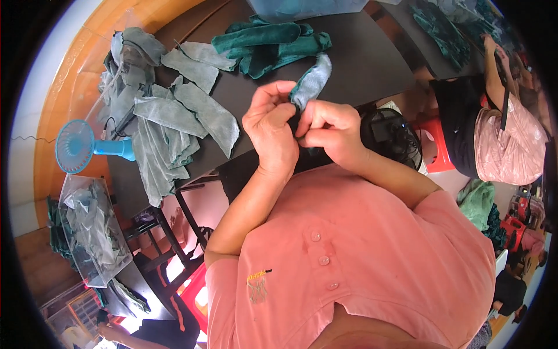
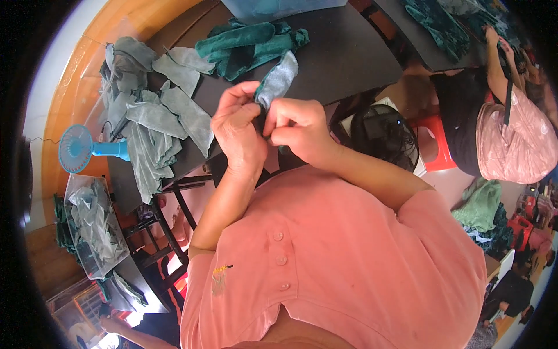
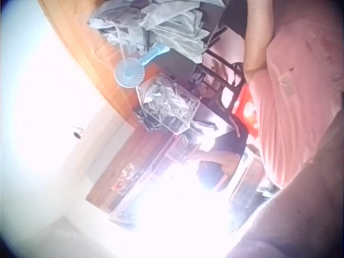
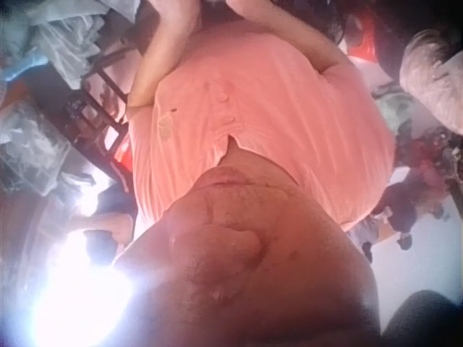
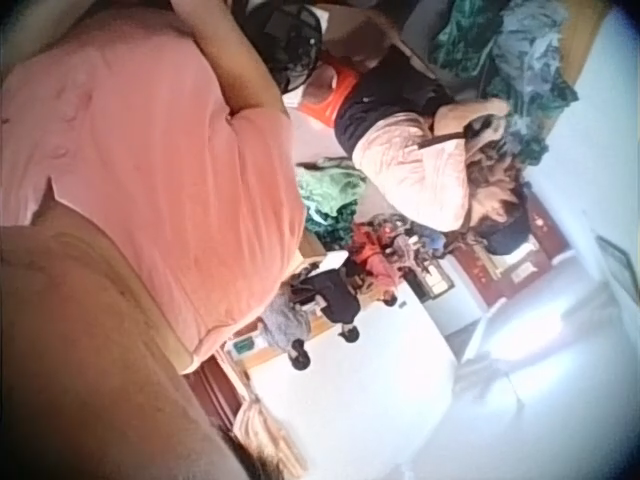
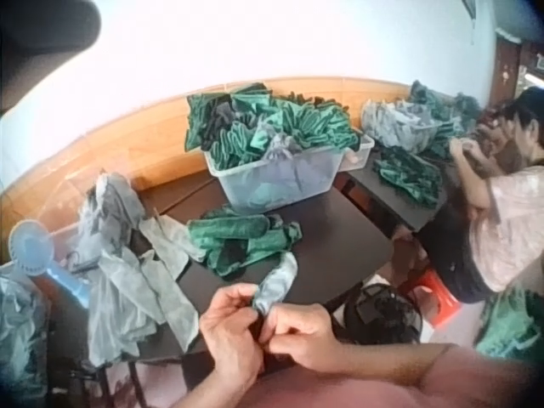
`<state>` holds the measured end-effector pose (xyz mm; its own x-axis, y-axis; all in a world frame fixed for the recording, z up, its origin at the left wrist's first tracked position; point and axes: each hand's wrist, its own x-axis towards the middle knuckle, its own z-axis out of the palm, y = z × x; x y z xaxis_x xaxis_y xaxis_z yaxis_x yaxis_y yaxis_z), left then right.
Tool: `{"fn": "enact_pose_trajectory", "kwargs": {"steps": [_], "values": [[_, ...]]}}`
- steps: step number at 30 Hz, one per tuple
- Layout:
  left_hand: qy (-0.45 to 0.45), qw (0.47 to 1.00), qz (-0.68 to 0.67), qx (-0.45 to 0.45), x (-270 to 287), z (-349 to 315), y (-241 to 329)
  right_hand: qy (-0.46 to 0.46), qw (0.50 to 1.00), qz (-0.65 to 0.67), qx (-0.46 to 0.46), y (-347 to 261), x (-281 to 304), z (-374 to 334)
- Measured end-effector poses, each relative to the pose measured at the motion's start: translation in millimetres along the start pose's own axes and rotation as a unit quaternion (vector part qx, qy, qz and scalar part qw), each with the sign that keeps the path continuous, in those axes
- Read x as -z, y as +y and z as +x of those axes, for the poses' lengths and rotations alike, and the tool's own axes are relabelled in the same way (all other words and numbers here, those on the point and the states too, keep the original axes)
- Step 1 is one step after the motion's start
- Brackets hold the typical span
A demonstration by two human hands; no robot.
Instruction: The recorder is inspecting and manipulating small strips of green fabric in a workshop environment.
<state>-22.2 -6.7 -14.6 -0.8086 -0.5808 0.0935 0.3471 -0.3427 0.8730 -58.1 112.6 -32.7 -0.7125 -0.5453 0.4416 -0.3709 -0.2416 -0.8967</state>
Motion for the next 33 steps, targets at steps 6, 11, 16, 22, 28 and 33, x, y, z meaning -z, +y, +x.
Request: {"fn": "enact_pose_trajectory", "kwargs": {"steps": [6, 11, 16, 22, 28, 33], "values": [[-0.019, 0.995, -0.003, 0.100, 13, -1, 24, 0.014, 0.998, -0.055, 0.018, -29, 12, 20], [-0.079, 0.992, 0.081, -0.057, 14, -6, 5, 0.080, 0.995, -0.050, 0.016, -23, 1, 26], [-0.111, 0.951, 0.231, -0.173, 7, -9, 11, 0.083, 0.973, -0.147, 0.156, -19, 5, 32], [-0.063, 0.989, 0.130, -0.041, 14, -12, 2, 0.092, 0.977, -0.126, 0.145, -13, 8, 23], [-0.126, 0.962, 0.235, -0.054, 6, -12, 0, 0.087, 0.973, -0.144, 0.158, -10, 14, 17], [-0.163, 0.888, 0.364, -0.228, 13, 4, -6, 0.016, 0.974, -0.148, 0.171, -21, -1, 6]]}}
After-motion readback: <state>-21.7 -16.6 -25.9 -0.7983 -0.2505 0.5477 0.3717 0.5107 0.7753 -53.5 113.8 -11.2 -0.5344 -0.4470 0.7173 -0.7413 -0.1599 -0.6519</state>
